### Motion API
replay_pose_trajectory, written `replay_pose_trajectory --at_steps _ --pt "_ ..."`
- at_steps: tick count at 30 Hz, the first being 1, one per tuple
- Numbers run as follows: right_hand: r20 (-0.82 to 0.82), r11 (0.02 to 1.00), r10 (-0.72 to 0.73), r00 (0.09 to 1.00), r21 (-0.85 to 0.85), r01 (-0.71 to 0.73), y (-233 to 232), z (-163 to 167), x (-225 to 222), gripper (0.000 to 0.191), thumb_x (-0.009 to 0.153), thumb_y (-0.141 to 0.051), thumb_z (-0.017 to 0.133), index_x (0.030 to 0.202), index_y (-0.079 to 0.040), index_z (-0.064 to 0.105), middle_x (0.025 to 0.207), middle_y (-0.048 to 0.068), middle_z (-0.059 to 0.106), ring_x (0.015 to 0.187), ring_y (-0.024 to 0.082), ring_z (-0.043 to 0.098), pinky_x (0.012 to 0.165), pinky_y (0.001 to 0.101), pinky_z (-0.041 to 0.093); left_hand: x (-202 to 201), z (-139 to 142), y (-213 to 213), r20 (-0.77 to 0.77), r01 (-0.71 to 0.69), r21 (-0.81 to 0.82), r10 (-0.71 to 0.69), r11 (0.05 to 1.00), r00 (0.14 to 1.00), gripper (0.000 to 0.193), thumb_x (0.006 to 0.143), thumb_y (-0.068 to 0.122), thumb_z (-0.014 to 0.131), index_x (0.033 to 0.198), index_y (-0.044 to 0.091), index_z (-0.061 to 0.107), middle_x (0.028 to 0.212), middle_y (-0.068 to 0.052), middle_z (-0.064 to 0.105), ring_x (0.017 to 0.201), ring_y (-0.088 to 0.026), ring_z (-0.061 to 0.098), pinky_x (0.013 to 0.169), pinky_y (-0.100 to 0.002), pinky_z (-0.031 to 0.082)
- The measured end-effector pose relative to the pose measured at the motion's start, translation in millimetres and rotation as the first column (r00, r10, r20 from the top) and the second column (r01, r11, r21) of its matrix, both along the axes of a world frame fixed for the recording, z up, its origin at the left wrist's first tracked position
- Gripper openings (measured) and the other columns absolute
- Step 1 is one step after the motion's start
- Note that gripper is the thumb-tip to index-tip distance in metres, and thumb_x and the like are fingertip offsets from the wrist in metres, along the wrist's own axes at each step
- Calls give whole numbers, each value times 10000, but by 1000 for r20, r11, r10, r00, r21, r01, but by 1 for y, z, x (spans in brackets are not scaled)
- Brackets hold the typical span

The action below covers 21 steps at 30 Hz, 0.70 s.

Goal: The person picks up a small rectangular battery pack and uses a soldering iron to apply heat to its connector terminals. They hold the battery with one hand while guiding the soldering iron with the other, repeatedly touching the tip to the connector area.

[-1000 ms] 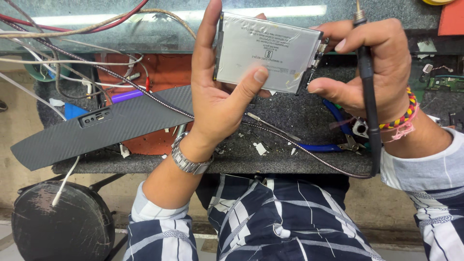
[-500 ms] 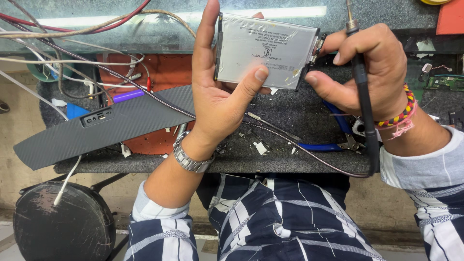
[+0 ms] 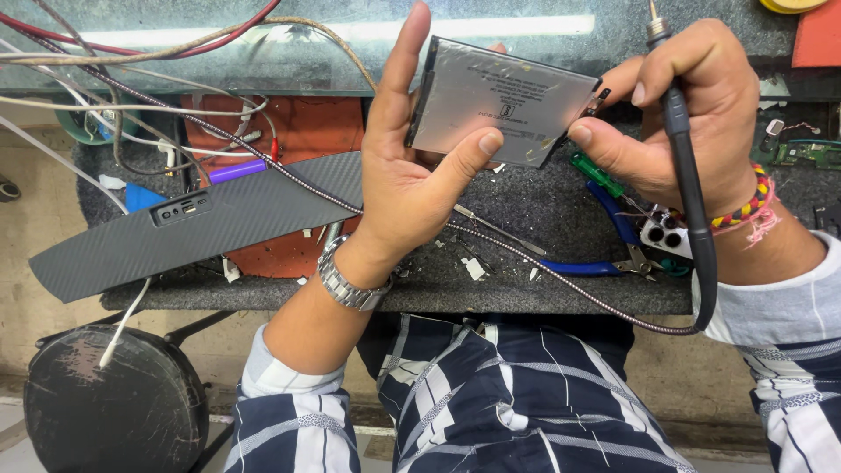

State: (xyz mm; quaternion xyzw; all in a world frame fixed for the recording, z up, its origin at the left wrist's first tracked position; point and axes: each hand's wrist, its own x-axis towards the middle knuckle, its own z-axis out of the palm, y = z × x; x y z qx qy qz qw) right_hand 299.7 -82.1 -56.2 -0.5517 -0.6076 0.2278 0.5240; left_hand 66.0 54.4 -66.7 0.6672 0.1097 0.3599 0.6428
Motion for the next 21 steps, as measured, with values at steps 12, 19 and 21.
replay_pose_trajectory --at_steps 12,19,21 --pt "-14 998 -43 999 -54 42 -4 -10 4 451 918 -37 816 1081 -79 397 942 115 685 859 119 726 748 200 592 2 -1 -7 30 -8 -134 12 991 999 783 1091 11 733 1631 189 194 1205 -49 697 1008 -77 704 850 -238 653" --pt "-17 1000 9 1000 8 -9 -1 -8 3 458 982 8 804 1107 -66 369 1027 165 684 948 157 726 828 228 604 0 -4 -3 42 -38 -203 48 978 998 713 1068 15 740 1610 115 288 1249 -73 681 1049 -96 707 870 -243 647" --pt "-34 1000 25 999 14 -24 1 -4 2 467 988 20 801 1111 -64 359 1061 181 685 971 170 724 856 240 610 0 -7 -1 55 -47 -224 61 973 997 683 1070 7 745 1602 91 324 1297 -86 668 1109 -109 699 941 -248 629"
